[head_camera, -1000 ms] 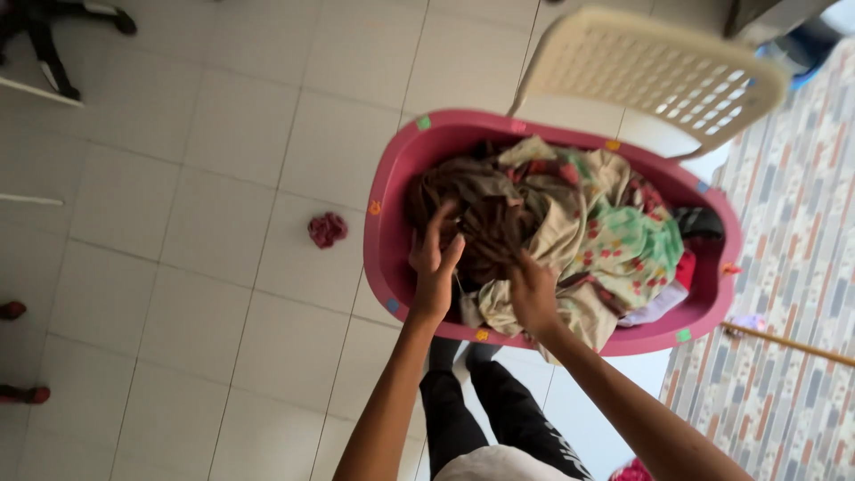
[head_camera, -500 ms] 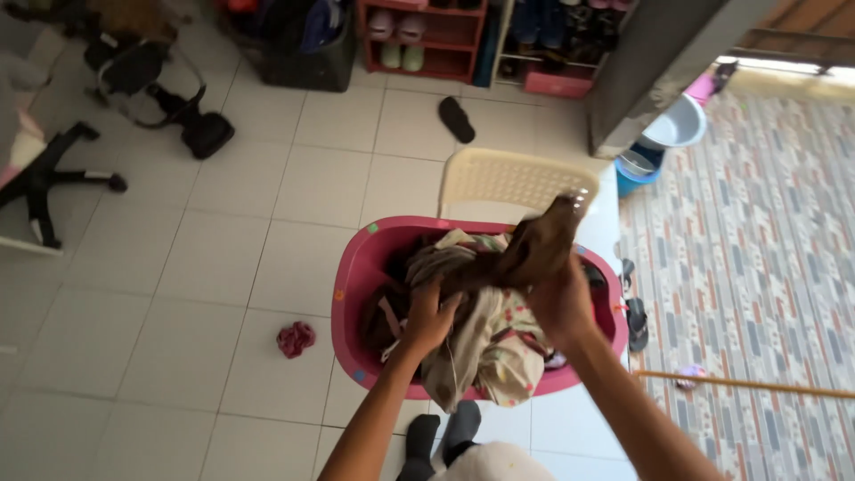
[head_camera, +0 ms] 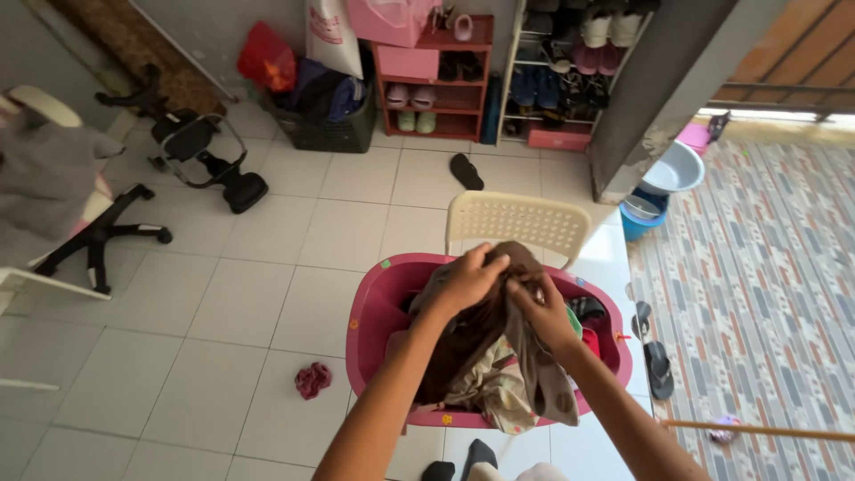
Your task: The recorder takes clothes from a laundry basket and hangs them on a drying rack.
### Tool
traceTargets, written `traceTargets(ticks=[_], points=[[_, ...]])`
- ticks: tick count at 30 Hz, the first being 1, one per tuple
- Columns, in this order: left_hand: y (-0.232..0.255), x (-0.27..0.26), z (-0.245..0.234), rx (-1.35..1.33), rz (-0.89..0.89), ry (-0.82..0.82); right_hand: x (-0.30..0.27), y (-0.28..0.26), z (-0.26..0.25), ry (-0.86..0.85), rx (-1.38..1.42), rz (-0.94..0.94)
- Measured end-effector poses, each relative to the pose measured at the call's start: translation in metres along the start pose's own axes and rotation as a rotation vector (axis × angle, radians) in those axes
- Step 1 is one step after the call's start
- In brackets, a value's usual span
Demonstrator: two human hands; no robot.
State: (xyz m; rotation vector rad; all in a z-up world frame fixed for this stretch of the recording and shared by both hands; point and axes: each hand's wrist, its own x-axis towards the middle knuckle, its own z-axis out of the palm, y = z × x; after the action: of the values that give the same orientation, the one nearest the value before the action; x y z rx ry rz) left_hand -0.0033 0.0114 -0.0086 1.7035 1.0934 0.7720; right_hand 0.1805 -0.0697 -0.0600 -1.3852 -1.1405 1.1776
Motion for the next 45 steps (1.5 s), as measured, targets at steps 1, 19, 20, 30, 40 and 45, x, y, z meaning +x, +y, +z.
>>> traceTargets(ticks=[1, 19, 20, 30, 40, 45], points=[[0.01, -0.005, -0.01, 0.002, -0.002, 0.011, -0.008, -0.011, 0.002, -0.011, 0.0, -0.003], [0.151, 0.003, -0.073, -1.04, 0.128, -0.075, 0.014, 0.004, 0.005, -0.273, 0.144, 0.013], [0.157, 0.007, -0.08, -1.081, 0.162, 0.018, 0.021, 0.019, 0.002, -0.235, 0.053, -0.01], [0.11, 0.051, -0.122, -1.291, 0.059, -0.218, -0.005, -0.028, -0.06, 0.304, 0.084, 0.132], [0.177, 0.005, -0.009, -1.22, -0.057, -0.555, -0.123, -0.15, 0.004, 0.475, -0.473, -0.371], [0.207, -0.047, 0.055, -0.908, 0.106, -0.864, -0.175, -0.194, 0.008, 0.579, 0.84, -0.329]])
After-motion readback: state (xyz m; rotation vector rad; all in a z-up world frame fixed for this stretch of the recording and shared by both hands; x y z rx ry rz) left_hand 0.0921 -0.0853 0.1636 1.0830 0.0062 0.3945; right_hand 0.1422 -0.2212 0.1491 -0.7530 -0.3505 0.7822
